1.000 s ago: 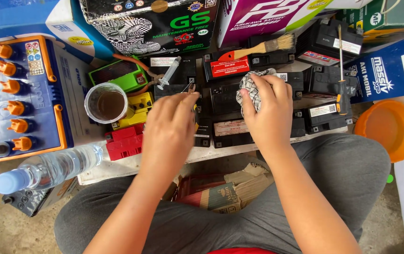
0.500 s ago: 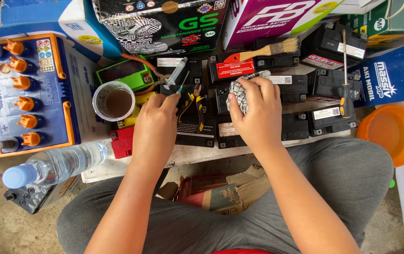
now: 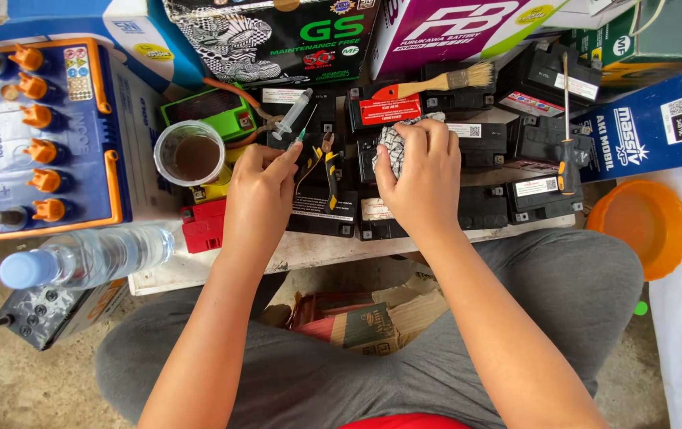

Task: Cleaning and inspecting small lead-acid batteries using a brush and a cloth

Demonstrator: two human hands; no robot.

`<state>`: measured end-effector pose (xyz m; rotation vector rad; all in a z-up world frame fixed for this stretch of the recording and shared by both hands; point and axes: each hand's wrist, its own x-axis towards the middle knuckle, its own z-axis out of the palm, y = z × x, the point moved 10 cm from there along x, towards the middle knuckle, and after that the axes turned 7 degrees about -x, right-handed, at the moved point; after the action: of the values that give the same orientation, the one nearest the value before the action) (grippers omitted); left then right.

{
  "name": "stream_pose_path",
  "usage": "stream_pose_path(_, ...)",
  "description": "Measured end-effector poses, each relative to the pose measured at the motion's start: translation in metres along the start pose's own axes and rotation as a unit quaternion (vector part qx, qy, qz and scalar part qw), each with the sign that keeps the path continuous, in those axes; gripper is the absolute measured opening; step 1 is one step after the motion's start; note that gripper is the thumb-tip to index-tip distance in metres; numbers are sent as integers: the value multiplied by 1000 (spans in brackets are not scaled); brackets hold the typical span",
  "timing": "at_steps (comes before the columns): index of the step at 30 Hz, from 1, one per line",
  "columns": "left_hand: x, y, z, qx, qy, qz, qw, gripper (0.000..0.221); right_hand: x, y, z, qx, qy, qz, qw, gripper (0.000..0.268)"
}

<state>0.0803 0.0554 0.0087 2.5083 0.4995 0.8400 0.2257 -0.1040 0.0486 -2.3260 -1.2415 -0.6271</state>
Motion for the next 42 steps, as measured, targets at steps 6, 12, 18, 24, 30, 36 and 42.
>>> stream_pose_path(6, 1, -2, 4, -8, 0, -3, 1000, 33, 1, 1, 0, 5, 4, 6, 1000, 27)
stream_pose_path(12, 3, -3, 5, 13, 3, 3, 1000, 34, -1, 5, 3, 8, 1, 9, 1000, 28)
stream_pose_path(18, 0, -8, 7, 14, -4, -13, 1000, 33, -3, 10, 13, 10, -5, 12, 1000, 30)
stream_pose_path(24, -2, -11, 10, 24, -3, -46, 999, 34, -3, 8, 13, 13, -33, 17, 999, 27)
stream_pose_path(30, 3, -3, 3, 34, 3, -43, 998, 36, -3, 8, 12, 23, -39, 16, 999, 27)
stream_pose_path(36, 2, 11, -3, 124, -4, -29, 992, 32, -1, 9, 10, 44, -52, 13, 998, 29)
stream_pose_path(42, 3, 22, -7, 164, -1, -25, 986, 39, -2, 15, 11, 86, -73, 24, 993, 31)
